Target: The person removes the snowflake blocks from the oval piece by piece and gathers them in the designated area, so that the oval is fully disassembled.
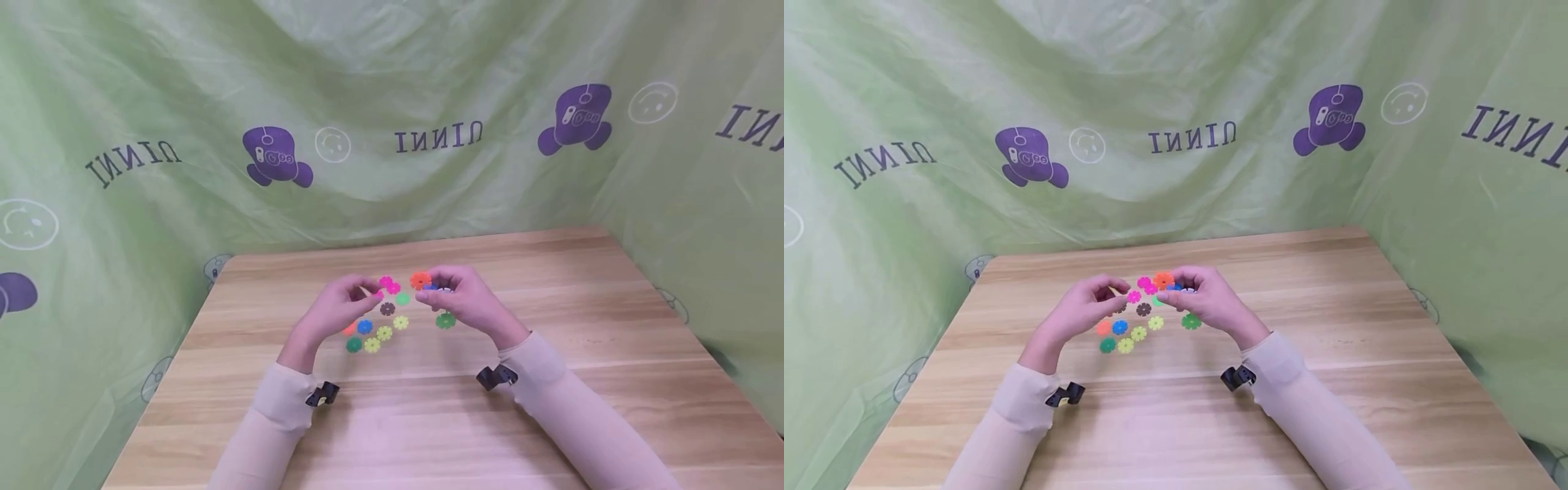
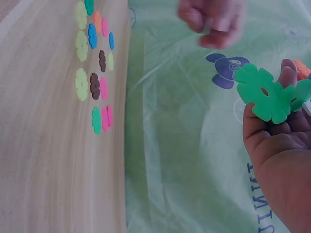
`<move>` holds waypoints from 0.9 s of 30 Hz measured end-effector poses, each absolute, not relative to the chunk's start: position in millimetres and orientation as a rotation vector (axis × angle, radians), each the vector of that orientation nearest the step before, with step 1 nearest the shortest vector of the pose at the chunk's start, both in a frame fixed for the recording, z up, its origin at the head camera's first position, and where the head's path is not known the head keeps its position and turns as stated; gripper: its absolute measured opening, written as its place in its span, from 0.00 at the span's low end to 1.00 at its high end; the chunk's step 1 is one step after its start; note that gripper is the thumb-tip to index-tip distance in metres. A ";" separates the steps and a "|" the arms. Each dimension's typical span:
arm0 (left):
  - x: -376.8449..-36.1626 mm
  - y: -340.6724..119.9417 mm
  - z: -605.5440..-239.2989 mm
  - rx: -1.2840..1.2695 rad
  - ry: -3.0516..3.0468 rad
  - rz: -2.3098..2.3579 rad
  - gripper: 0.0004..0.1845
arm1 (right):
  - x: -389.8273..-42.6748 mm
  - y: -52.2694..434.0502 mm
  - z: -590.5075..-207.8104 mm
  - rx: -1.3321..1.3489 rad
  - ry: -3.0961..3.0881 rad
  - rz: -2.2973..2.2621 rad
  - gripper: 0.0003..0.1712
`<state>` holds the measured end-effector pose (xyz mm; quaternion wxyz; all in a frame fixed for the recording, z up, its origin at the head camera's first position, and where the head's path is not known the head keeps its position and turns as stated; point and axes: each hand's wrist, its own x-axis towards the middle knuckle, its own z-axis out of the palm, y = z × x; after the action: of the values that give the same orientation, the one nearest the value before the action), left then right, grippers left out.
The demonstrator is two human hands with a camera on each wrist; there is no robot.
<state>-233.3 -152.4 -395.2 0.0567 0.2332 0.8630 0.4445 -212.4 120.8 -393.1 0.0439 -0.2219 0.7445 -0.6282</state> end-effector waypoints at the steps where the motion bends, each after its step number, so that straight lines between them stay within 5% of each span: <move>1: -229.6 -146.7 -389.5 0.742 2.588 1.395 0.12 | -212.3 120.3 -394.1 -0.681 2.274 -1.918 0.16; 8: -212.0 -113.8 -360.9 0.983 2.410 1.578 0.11 | -212.3 118.2 -397.1 -0.681 2.262 -1.910 0.18; 15: -212.8 -105.7 -360.7 0.934 2.453 1.569 0.06 | -211.9 118.6 -393.7 -0.688 2.277 -1.866 0.22; 21: -213.4 -101.9 -363.0 0.941 2.416 1.590 0.09 | -210.1 115.9 -391.6 -0.667 2.197 -1.889 0.32; 27: -214.6 -102.9 -361.9 1.057 2.373 1.516 0.14 | -210.9 113.1 -392.0 -0.697 2.221 -1.864 0.32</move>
<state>-214.6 -102.9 -361.9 0.0669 0.3505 0.7872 0.5030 -210.9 113.1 -392.0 0.0800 -0.2329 0.7424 -0.6230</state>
